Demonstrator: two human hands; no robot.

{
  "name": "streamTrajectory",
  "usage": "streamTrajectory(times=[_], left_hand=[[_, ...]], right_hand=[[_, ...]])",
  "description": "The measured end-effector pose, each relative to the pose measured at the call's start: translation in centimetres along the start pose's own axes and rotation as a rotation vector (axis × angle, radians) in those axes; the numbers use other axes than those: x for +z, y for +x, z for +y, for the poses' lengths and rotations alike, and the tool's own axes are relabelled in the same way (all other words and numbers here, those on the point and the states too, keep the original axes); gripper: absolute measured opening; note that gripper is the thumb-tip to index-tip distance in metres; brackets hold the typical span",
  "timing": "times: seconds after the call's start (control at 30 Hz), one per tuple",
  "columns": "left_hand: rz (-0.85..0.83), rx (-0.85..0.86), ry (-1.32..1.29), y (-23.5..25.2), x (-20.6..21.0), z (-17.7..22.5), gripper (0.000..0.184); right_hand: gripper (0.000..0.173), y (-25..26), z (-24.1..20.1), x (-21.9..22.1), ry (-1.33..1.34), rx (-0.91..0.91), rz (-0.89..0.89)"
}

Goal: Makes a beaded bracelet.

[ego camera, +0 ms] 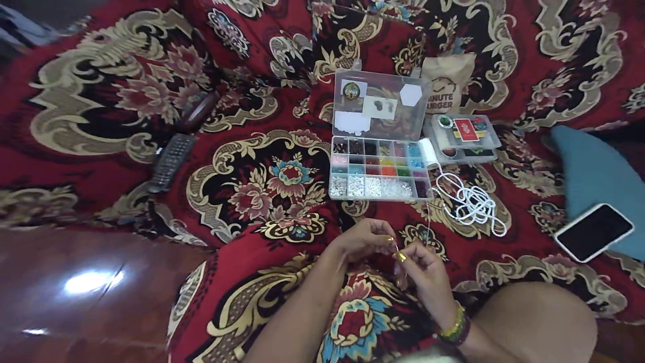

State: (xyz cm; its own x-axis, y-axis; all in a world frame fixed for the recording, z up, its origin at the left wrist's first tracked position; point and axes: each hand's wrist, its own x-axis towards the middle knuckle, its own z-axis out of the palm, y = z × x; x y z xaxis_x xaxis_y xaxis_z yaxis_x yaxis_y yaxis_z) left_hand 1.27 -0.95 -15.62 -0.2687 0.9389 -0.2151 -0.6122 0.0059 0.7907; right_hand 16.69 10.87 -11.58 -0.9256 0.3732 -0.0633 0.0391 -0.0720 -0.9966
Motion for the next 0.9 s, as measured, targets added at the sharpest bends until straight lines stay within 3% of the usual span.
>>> streamTrajectory(times=[0.53,0.9], left_hand=[[-0.085,0.016,0.053,0.12,-0.36,-0.24,0.019],[-0.057,0.032,0.074,-0.07,-0.15,-0.1,0.019]], right_hand=[[0.011,0.0,-0.27,-0.11,-0.039,0.027,-0.024],[0.012,-0.08,0.02,-0.13,-0.002,0.01,-0.032]])
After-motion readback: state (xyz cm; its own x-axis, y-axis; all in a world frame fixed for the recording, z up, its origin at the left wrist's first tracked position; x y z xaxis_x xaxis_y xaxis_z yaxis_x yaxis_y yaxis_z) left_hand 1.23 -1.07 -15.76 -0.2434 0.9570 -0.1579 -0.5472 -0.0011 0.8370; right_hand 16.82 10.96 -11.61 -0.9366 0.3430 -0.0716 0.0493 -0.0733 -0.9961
